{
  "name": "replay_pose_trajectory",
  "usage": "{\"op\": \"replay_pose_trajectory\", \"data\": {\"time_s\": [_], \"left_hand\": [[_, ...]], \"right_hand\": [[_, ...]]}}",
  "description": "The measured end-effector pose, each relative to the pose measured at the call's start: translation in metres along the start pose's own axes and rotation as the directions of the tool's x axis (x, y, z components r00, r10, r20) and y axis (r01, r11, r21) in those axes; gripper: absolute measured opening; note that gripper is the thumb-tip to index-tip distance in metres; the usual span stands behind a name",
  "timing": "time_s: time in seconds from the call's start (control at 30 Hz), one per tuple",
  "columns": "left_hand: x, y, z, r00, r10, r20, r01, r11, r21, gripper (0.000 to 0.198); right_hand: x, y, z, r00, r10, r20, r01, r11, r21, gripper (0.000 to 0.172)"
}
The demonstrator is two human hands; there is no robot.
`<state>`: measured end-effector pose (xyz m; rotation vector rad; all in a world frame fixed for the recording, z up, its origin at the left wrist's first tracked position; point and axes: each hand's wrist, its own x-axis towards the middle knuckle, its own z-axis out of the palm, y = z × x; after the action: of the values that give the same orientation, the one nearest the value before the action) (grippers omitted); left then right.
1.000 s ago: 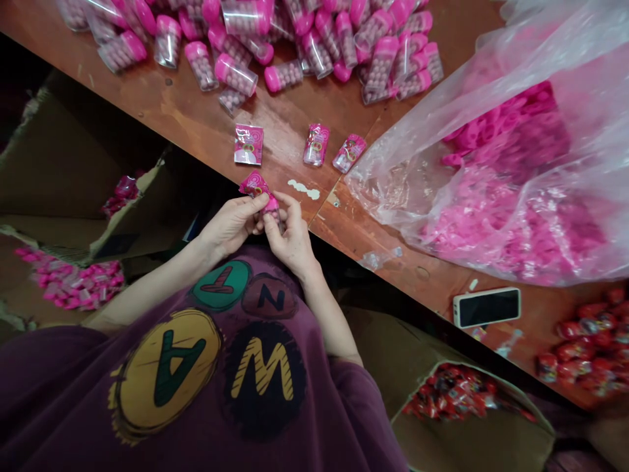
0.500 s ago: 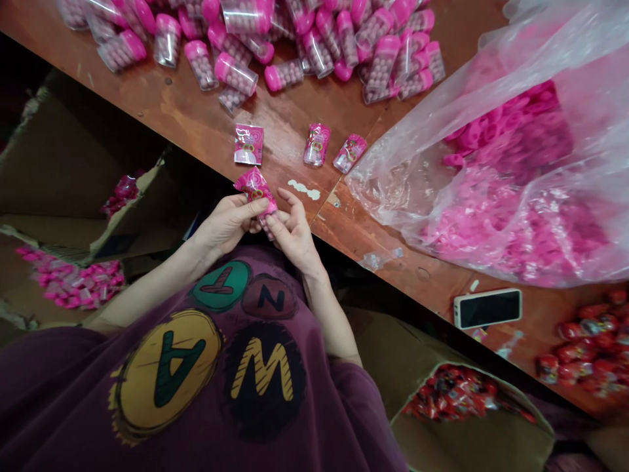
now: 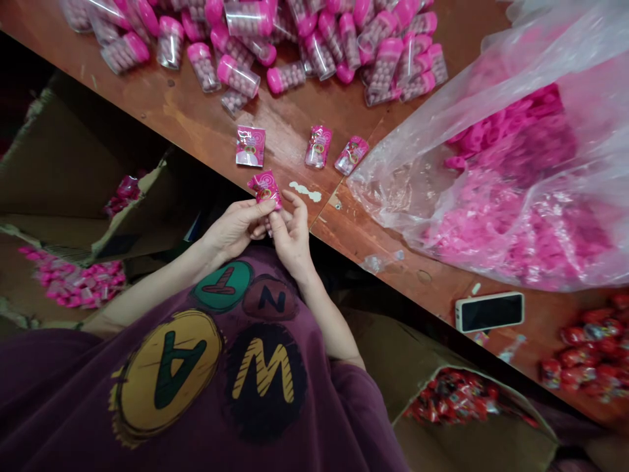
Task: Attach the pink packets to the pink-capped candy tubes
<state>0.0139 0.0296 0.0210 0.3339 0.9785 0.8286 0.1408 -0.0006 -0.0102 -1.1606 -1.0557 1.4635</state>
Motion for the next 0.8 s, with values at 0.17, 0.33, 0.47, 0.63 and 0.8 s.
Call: {"op": "replay_pose_trajectory", "data": {"time_s": [0.17,0.33,0.47,0.63,0.8], "left_hand": [[-0.005,-0.001,0.001,0.998,0.054,-0.014,-0.053,0.998,0.037,0.035],[-0.003,0.005,0.000,0.995,0.087,-0.052,-0.087,0.996,0.014,0.032],[-0.003,0.005,0.002,0.996,0.076,-0.036,-0.076,0.997,0.006,0.032],[-0.007,-0.003,0.004,0.999,0.030,0.017,-0.030,1.000,0.000,0.037],[-0.004,0.001,-0.001,1.000,-0.011,0.015,0.011,1.000,-0.009,0.035]], "right_hand": [[0.000,-0.001,-0.001,1.000,0.008,0.021,-0.007,1.000,-0.017,0.057],[-0.002,-0.002,-0.010,0.988,0.094,0.120,-0.093,0.996,-0.011,0.058],[-0.003,-0.002,-0.004,0.996,0.074,0.051,-0.074,0.997,0.002,0.063],[0.000,-0.006,-0.001,0.989,0.140,0.052,-0.144,0.988,0.064,0.071],[0.004,-0.008,-0.006,0.980,0.179,0.093,-0.189,0.974,0.125,0.067]]}}
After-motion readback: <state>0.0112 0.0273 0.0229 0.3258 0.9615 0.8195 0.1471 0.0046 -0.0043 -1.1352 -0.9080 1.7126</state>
